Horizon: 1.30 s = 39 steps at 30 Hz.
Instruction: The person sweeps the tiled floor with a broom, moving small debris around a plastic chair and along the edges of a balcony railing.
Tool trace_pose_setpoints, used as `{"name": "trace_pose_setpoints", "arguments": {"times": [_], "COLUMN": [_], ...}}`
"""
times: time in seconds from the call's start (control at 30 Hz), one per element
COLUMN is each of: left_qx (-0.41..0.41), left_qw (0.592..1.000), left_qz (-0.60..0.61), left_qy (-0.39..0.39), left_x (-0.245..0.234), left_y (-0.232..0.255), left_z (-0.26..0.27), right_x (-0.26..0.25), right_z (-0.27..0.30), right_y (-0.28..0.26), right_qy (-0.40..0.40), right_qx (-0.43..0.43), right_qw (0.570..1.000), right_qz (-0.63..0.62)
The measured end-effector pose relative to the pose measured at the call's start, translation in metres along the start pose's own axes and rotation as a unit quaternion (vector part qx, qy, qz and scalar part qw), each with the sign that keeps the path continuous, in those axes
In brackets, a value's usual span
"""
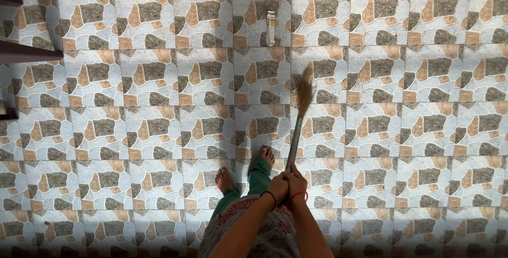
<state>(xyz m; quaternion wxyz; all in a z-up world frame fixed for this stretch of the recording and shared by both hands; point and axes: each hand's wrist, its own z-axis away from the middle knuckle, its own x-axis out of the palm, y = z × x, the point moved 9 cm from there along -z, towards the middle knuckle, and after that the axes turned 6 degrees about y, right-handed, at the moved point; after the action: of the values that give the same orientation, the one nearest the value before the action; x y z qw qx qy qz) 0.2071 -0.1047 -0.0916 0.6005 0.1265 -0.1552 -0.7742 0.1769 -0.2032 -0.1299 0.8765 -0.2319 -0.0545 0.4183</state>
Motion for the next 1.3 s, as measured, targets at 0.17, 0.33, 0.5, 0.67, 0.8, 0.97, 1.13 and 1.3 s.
{"name": "trace_pose_setpoints", "arguments": {"times": [0.17, 0.33, 0.5, 0.67, 0.8, 0.97, 1.13, 1.3], "left_qx": [0.073, 0.123, 0.027, -0.133, -0.050, 0.113, 0.058, 0.047], "left_qw": [0.981, 0.946, 0.872, 0.969, 0.985, 0.993, 0.962, 0.898], "left_qz": [0.169, 0.285, 0.456, 0.185, 0.162, 0.011, 0.265, 0.426], "left_qy": [-0.064, 0.095, 0.176, 0.090, 0.029, -0.032, -0.026, 0.094], "left_x": [-0.005, -0.113, -0.141, -0.082, -0.031, -0.051, -0.170, -0.280], "left_y": [0.033, -0.009, -0.019, 0.011, 0.071, 0.132, 0.100, 0.041], "left_z": [-0.008, 0.015, 0.015, 0.008, -0.023, -0.051, -0.043, -0.006], "right_x": [0.020, 0.144, 0.194, 0.132, 0.081, 0.104, 0.221, 0.349], "right_z": [0.023, 0.099, 0.079, 0.008, -0.016, -0.004, 0.068, 0.130], "right_y": [-0.051, -0.068, -0.020, -0.026, -0.055, -0.104, -0.120, -0.048], "right_qy": [0.091, -0.114, -0.220, -0.150, -0.068, 0.077, 0.048, -0.204], "right_qx": [-0.064, -0.202, -0.042, -0.070, 0.014, -0.031, -0.170, -0.094], "right_qw": [0.994, 0.906, 0.862, 0.908, 0.996, 0.996, 0.955, 0.849], "right_qz": [0.007, 0.355, 0.454, 0.385, 0.061, 0.029, 0.239, 0.479]}}
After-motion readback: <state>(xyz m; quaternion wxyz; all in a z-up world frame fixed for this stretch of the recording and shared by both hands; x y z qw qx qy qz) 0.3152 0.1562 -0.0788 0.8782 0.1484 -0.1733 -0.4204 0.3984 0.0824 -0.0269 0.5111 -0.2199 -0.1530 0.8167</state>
